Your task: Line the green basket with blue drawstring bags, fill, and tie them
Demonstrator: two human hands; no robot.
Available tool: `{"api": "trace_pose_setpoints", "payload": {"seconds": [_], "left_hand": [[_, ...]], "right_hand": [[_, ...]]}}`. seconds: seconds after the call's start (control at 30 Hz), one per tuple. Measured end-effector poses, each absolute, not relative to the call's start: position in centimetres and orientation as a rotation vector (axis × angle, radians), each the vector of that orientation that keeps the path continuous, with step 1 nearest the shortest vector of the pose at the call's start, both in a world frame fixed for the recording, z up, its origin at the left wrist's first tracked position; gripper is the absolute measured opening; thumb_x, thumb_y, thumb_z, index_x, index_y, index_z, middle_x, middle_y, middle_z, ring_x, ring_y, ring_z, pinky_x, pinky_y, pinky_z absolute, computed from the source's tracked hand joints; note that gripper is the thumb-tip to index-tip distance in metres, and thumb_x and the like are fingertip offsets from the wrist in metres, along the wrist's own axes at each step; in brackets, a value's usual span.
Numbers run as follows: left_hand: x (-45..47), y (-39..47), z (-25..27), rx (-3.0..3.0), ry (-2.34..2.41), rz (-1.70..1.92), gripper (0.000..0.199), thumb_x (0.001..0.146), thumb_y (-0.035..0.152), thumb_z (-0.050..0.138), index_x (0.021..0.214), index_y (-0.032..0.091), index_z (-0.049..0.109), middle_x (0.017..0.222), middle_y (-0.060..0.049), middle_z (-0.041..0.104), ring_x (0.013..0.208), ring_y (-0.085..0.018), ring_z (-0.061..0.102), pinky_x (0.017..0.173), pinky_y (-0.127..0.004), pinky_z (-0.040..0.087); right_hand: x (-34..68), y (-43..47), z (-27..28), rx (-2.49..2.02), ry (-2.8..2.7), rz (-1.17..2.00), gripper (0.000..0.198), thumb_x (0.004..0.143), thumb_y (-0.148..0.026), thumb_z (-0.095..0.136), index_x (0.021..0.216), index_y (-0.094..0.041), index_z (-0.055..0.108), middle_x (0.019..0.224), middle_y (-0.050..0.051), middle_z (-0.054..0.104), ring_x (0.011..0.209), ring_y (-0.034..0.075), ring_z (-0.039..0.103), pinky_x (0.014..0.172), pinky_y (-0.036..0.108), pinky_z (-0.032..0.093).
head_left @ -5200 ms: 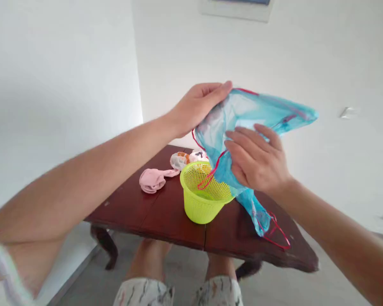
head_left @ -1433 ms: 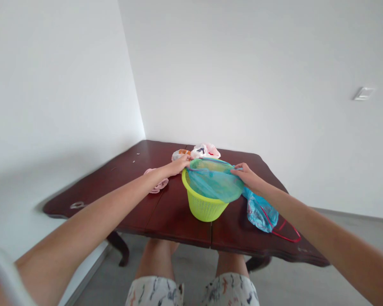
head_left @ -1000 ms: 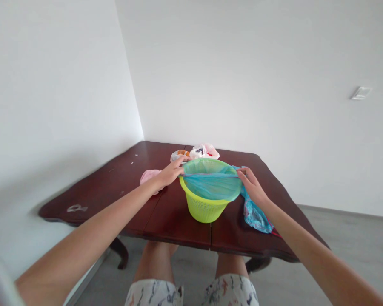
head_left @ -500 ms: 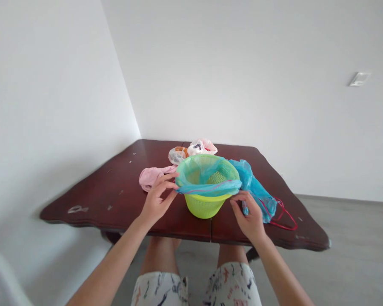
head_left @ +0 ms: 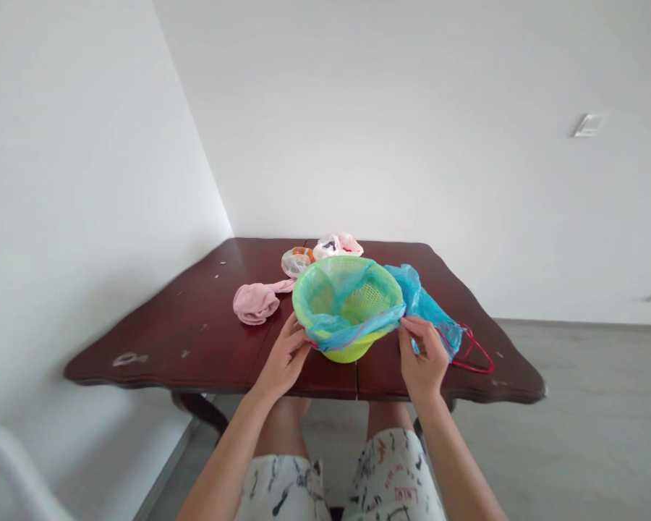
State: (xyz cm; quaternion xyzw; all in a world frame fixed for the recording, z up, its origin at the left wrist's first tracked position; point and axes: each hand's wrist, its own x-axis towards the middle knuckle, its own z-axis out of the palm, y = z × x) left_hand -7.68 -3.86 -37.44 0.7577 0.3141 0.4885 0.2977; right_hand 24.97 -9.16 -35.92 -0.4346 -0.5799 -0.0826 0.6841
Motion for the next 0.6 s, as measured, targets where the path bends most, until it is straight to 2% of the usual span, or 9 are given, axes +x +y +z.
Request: {"api": "trace_pose_setpoints", "payload": {"seconds": [0.07, 0.13, 0.2, 0.3, 0.37, 0.43, 0.5, 0.57, 0.6], "left_hand": [[-7.5, -3.8, -38.0, 2.004, 0.887, 1.295, 0.035, 0.124, 0.047, 0.062, 0.109, 0.026, 0.087, 0.179, -0.014, 0.059, 0.167, -0.036, 0.060, 0.142, -0.064, 0.050], [-7.7, -3.9, -38.4, 1.948, 0.929, 1.317, 0.036, 0.122, 0.050, 0.064, 0.109, 0.026, 0.086, 0.183, -0.013, 0.056, 0.172, -0.039, 0.055, 0.142, -0.065, 0.050], [-7.9, -4.4, -38.0, 1.838, 0.976, 1.429, 0.032, 0.120, 0.052, 0.065, 0.115, 0.025, 0.083, 0.186, -0.014, 0.054, 0.173, -0.041, 0.054, 0.138, -0.067, 0.054], [-8.0, -6.1, -35.8, 1.750, 1.058, 1.723, 0.024, 0.121, 0.047, 0.065, 0.130, 0.028, 0.075, 0.180, -0.015, 0.060, 0.168, -0.040, 0.059, 0.138, -0.067, 0.054], [-7.5, -7.4, -33.3, 1.918, 1.086, 1.789, 0.023, 0.120, 0.042, 0.068, 0.138, 0.031, 0.073, 0.177, -0.013, 0.063, 0.168, -0.038, 0.060, 0.143, -0.066, 0.047], [-6.5, -8.1, -30.9, 2.209, 1.066, 1.645, 0.030, 0.118, 0.039, 0.072, 0.147, 0.034, 0.072, 0.177, -0.010, 0.064, 0.167, -0.037, 0.059, 0.148, -0.067, 0.038], [-5.2, -8.1, -29.2, 2.421, 1.023, 1.415, 0.038, 0.118, 0.039, 0.075, 0.155, 0.036, 0.069, 0.175, -0.009, 0.068, 0.166, -0.037, 0.061, 0.150, -0.072, 0.030], [-4.0, -7.5, -28.5, 2.495, 0.989, 1.272, 0.034, 0.118, 0.040, 0.076, 0.151, 0.035, 0.072, 0.165, -0.007, 0.077, 0.164, -0.038, 0.063, 0.150, -0.078, 0.023], [-3.5, -7.1, -28.5, 2.489, 0.972, 1.254, 0.028, 0.119, 0.040, 0.076, 0.147, 0.035, 0.076, 0.160, -0.006, 0.081, 0.164, -0.038, 0.063, 0.149, -0.079, 0.025]], "right_hand": [[24.5, -9.3, -36.4, -0.976, -1.275, -0.153, 0.017, 0.112, -0.013, 0.078, 0.115, -0.027, 0.086, 0.113, 0.006, 0.085, 0.103, 0.022, 0.083, 0.084, 0.035, 0.073], [24.2, -9.5, -36.4, -1.000, -1.276, -0.127, 0.012, 0.112, -0.016, 0.078, 0.113, -0.026, 0.085, 0.119, 0.009, 0.084, 0.106, 0.023, 0.084, 0.082, 0.034, 0.074], [24.3, -9.8, -35.8, -1.005, -1.257, -0.140, 0.014, 0.113, -0.019, 0.077, 0.123, -0.026, 0.083, 0.134, 0.012, 0.082, 0.121, 0.026, 0.083, 0.085, 0.037, 0.076], [24.9, -10.0, -34.3, -0.995, -1.350, -0.186, 0.041, 0.117, -0.020, 0.070, 0.156, -0.030, 0.074, 0.156, 0.016, 0.077, 0.147, 0.033, 0.075, 0.108, 0.053, 0.075], [25.5, -9.9, -33.2, -1.027, -1.480, -0.170, 0.052, 0.120, -0.021, 0.064, 0.169, -0.034, 0.068, 0.161, 0.016, 0.074, 0.153, 0.034, 0.071, 0.123, 0.063, 0.067], [26.0, -9.4, -32.3, -1.080, -1.555, -0.076, 0.055, 0.122, -0.024, 0.060, 0.175, -0.037, 0.065, 0.156, 0.016, 0.072, 0.144, 0.032, 0.074, 0.120, 0.060, 0.068], [26.3, -8.8, -32.0, -1.105, -1.571, 0.041, 0.050, 0.122, -0.027, 0.060, 0.170, -0.036, 0.071, 0.142, 0.015, 0.071, 0.124, 0.027, 0.078, 0.104, 0.050, 0.075], [26.2, -8.3, -32.4, -1.084, -1.536, 0.112, 0.038, 0.121, -0.029, 0.062, 0.153, -0.032, 0.082, 0.131, 0.012, 0.070, 0.109, 0.024, 0.078, 0.089, 0.042, 0.076], [26.0, -8.1, -32.9, -1.060, -1.497, 0.116, 0.030, 0.120, -0.029, 0.064, 0.140, -0.030, 0.087, 0.127, 0.011, 0.071, 0.105, 0.023, 0.078, 0.084, 0.039, 0.076]]}}
